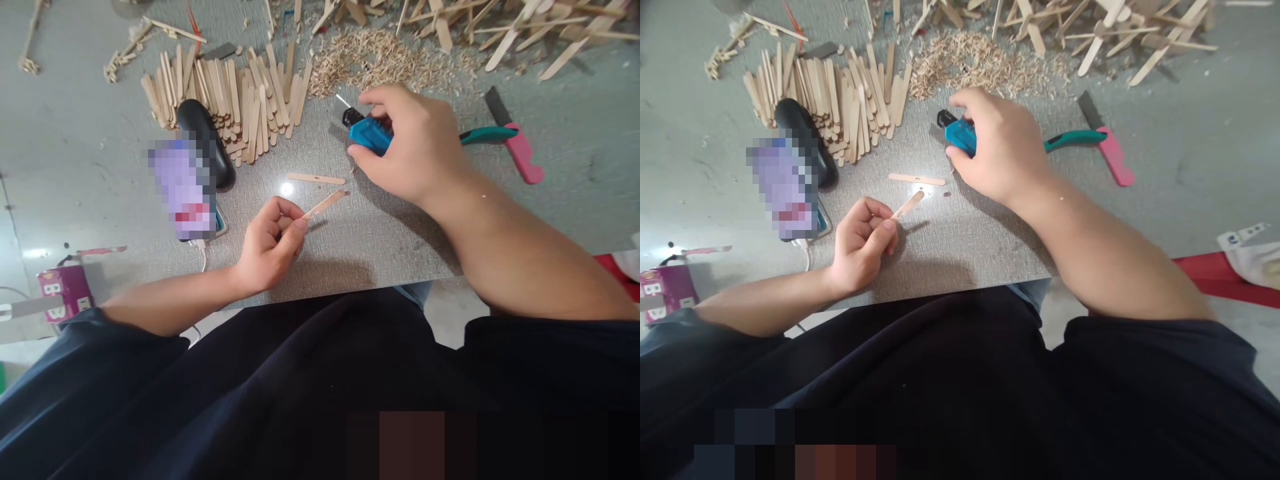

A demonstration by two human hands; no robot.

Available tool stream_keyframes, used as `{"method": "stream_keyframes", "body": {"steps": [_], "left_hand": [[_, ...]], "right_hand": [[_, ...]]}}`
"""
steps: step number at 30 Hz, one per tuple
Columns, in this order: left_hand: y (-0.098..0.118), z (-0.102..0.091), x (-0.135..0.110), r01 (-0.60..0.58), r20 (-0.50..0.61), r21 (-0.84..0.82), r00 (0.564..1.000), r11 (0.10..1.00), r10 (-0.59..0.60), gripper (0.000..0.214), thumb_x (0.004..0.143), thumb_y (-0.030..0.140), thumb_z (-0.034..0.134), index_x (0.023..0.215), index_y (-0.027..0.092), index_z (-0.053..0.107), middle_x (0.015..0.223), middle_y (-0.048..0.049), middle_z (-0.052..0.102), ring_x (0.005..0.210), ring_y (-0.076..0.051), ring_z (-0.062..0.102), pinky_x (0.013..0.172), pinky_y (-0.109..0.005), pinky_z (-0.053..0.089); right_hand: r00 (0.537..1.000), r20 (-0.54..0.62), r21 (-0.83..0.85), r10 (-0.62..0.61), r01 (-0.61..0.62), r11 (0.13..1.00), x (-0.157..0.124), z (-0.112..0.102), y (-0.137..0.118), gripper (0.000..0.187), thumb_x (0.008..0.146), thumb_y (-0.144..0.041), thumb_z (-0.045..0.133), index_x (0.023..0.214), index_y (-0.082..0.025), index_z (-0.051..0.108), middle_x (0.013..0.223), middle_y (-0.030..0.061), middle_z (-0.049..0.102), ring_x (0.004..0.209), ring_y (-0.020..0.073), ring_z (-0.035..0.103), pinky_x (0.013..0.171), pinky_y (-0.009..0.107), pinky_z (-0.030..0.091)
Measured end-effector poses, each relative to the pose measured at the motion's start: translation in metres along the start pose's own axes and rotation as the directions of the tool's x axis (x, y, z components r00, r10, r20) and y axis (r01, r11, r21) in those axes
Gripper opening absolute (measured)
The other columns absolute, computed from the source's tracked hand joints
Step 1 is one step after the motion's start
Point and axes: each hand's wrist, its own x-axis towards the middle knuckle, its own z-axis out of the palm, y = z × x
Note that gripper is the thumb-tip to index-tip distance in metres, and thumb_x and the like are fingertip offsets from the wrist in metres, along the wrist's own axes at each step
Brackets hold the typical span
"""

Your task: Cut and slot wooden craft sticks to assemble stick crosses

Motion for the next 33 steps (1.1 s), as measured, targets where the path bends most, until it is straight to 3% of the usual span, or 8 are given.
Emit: {"method": "stream_keyframes", "body": {"steps": [4,7,9,12,18,24,28,33], "left_hand": [[0.001,0.0,0.001,0.009,0.021,-0.031,1.0,0.999,-0.008,0.039,0.112,0.058,0.074,0.1,0.025,0.058,0.057,0.0091,0.062,0.046,-0.006,0.052,0.05,-0.019,0.045],[0.002,0.0,0.002,0.007,0.037,-0.063,0.999,0.998,-0.004,0.037,0.112,0.055,0.074,0.101,0.025,0.057,0.057,0.0087,0.063,0.047,-0.006,0.054,0.051,-0.019,0.046],[0.002,0.0,0.003,0.016,0.039,-0.076,0.999,0.997,-0.013,0.038,0.112,0.057,0.075,0.1,0.025,0.056,0.057,0.0085,0.063,0.047,-0.006,0.054,0.05,-0.019,0.046],[0.0,0.001,0.002,0.02,0.038,-0.087,0.999,0.996,-0.017,0.039,0.111,0.057,0.075,0.101,0.025,0.056,0.058,0.008,0.064,0.047,-0.007,0.055,0.051,-0.019,0.046],[0.003,0.001,0.0,0.003,0.127,-0.134,0.992,0.991,0.014,0.032,0.114,0.049,0.075,0.107,0.024,0.056,0.064,0.0066,0.071,0.051,-0.006,0.061,0.053,-0.018,0.047],[0.005,0.0,-0.004,0.0,0.058,0.063,0.998,0.998,-0.004,0.034,0.115,0.054,0.071,0.105,0.024,0.057,0.081,-0.0024,0.086,0.066,-0.011,0.077,0.062,-0.024,0.055],[0.001,0.001,-0.006,0.001,0.029,0.107,1.0,0.994,-0.004,0.033,0.114,0.053,0.072,0.106,0.024,0.058,0.091,-0.006,0.091,0.081,-0.015,0.086,0.067,-0.026,0.06],[-0.001,0.001,-0.004,-0.024,0.04,0.031,0.999,0.999,0.023,0.03,0.116,0.047,0.071,0.105,0.024,0.056,0.087,-0.0036,0.09,0.08,-0.012,0.086,0.068,-0.022,0.061]], "right_hand": [[0.999,-0.024,-0.031,-0.047,0.047,0.998,-0.001,-0.004,-0.007,0.048,0.104,-0.048,0.073,0.145,-0.023,0.069,0.142,0.0209,0.077,0.131,0.0391,0.068,0.113,0.057,0.051],[0.987,-0.059,-0.031,-0.148,0.146,0.989,-0.008,-0.009,-0.02,0.032,0.108,-0.047,0.064,0.129,-0.026,0.077,0.139,0.0187,0.076,0.131,0.0385,0.066,0.115,0.058,0.05],[0.975,-0.008,0.063,-0.224,0.224,0.973,-0.015,-0.01,-0.031,0.028,0.11,-0.047,0.06,0.117,-0.027,0.079,0.122,0.0145,0.08,0.114,0.0341,0.071,0.106,0.056,0.054],[0.946,0.064,0.349,-0.317,0.276,0.896,-0.028,-0.007,-0.048,0.021,0.106,-0.042,0.063,0.101,-0.028,0.078,0.092,0.0047,0.079,0.08,0.0237,0.069,0.076,0.044,0.055],[0.933,0.263,0.731,-0.244,-0.028,0.682,-0.042,-0.005,-0.07,0.01,0.097,-0.037,0.077,0.102,-0.028,0.077,0.083,-0.0016,0.079,0.071,0.019,0.069,0.064,0.036,0.054],[0.93,0.317,0.86,-0.185,-0.199,0.47,-0.045,-0.004,-0.08,0.01,0.095,-0.028,0.082,0.093,-0.026,0.072,0.074,-0.0026,0.074,0.065,0.016,0.068,0.061,0.033,0.056],[0.926,0.343,0.875,-0.157,-0.254,0.413,-0.046,0.002,-0.083,0.014,0.095,-0.024,0.08,0.089,-0.026,0.067,0.069,-0.0055,0.071,0.062,0.0127,0.066,0.061,0.03,0.057],[0.925,0.361,0.866,-0.122,-0.284,0.413,-0.047,0.005,-0.083,0.012,0.093,-0.016,0.073,0.086,-0.024,0.067,0.068,-0.0044,0.071,0.058,0.0115,0.063,0.054,0.028,0.049]]}}
